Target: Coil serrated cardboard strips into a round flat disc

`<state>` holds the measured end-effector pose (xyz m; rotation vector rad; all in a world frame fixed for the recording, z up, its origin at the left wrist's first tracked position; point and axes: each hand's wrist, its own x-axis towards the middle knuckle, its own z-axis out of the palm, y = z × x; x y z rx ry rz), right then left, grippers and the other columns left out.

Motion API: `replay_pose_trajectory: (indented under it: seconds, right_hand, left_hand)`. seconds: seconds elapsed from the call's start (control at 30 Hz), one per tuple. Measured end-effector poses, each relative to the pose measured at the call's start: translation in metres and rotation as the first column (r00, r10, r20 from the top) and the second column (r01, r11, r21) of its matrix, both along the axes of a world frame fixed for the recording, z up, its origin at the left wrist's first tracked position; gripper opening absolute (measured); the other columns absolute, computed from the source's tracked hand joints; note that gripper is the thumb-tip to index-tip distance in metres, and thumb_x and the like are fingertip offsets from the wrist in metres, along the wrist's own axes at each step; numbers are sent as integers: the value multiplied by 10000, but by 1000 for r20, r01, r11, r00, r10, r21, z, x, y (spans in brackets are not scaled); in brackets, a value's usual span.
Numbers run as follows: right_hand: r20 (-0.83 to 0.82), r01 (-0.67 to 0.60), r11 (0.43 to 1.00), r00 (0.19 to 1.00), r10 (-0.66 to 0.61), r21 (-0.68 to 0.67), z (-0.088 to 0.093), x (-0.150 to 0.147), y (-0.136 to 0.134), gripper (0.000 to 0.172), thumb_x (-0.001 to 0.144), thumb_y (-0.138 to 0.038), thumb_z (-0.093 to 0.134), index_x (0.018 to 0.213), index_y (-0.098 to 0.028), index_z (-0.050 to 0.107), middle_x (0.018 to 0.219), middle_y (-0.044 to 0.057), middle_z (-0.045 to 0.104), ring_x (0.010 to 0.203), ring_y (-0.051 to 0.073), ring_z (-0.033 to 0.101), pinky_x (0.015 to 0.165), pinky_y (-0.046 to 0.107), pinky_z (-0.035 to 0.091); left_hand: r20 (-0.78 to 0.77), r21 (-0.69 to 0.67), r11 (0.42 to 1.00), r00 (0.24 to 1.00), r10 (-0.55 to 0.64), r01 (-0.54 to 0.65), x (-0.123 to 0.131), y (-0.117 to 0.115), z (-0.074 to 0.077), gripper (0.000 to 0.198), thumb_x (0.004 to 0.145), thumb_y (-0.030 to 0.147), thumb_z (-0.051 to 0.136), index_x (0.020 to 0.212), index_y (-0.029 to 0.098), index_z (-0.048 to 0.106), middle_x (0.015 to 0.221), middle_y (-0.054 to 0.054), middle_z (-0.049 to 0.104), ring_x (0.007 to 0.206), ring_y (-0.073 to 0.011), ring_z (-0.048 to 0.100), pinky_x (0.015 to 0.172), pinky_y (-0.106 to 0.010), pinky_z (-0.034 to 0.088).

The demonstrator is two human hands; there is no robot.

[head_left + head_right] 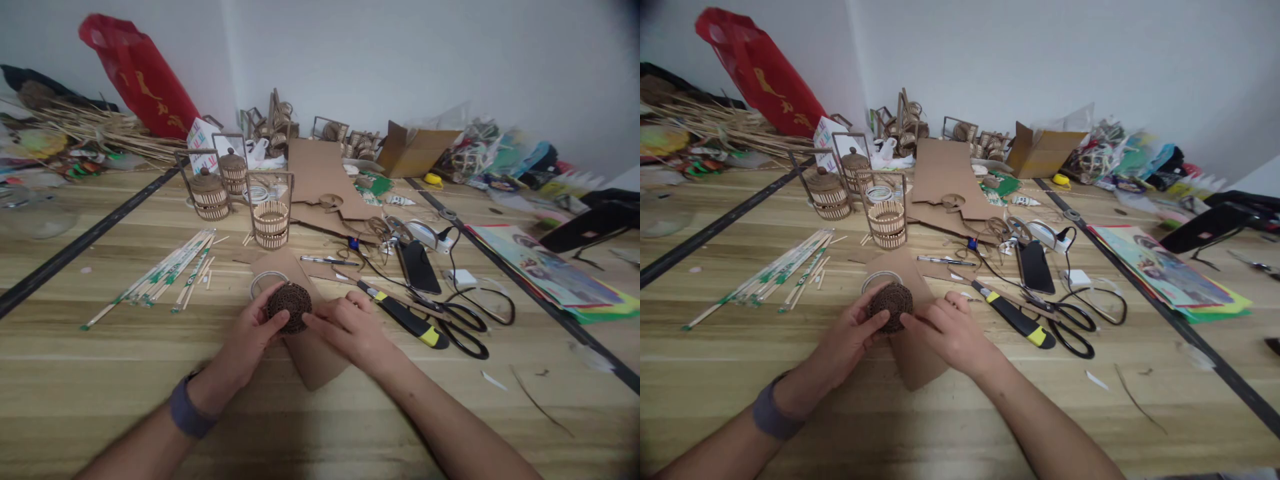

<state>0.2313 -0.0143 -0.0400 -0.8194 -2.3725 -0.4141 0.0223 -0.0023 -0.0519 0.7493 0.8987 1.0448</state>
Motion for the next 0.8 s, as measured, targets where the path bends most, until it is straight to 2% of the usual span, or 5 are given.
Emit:
replay_pose_trajectory:
  seconds: [0.23, 0.4, 0.5, 0.63, 0.8]
  right_hand:
    - [-92, 55, 998, 994, -59, -38, -4, -3, 5, 212, 1019, -194, 504, 1176, -153, 641, 811, 28, 701, 728, 154, 607, 786, 341, 325]
    - [-145, 80, 986, 984, -102, -148, -1, -2, 5, 205, 1027, -321, 514, 1008, -175, 657, 820, 31, 726, 754, 164, 609, 857, 349, 308]
    - [-152, 41, 987, 986, -65, -155, 1, 0, 6, 232, 1025, -317, 520, 880, -192, 652, 790, 13, 728, 739, 156, 597, 871, 349, 296]
    - [-106, 66, 982, 991, -86, -178, 5, 2, 7, 167, 999, -271, 571, 879, -199, 662, 790, 4, 723, 738, 151, 597, 878, 350, 293]
    - [-110, 63, 979, 990, -86, -192, 6, 4, 7, 143, 989, -259, 588, 880, -203, 662, 804, -3, 729, 750, 151, 607, 890, 353, 298]
  left_hand:
    - [-23, 35, 999, 999, -41, 42, -3, 2, 0, 629, 670, 309, 876, 1251, 226, 648, 1251, -79, 696, 1220, -309, 601, 1008, -397, 505]
    - [-50, 94, 993, 997, -62, 66, -6, 4, -3, 603, 687, 318, 874, 1244, 231, 661, 1265, -78, 688, 1261, -309, 571, 1066, -402, 460]
    - [-57, 78, 994, 996, -72, 77, -7, 3, -2, 617, 700, 327, 866, 1272, 248, 647, 1266, -77, 685, 1207, -307, 605, 972, -392, 534]
    - [-32, 18, 992, 992, -124, 125, -11, 3, 2, 639, 713, 350, 855, 1306, 281, 629, 1326, -91, 645, 1128, -340, 644, 766, -401, 617]
    - [-14, 19, 990, 990, -137, 137, -13, 3, 5, 625, 718, 356, 849, 1303, 292, 638, 1341, -91, 634, 1127, -341, 644, 771, -408, 619]
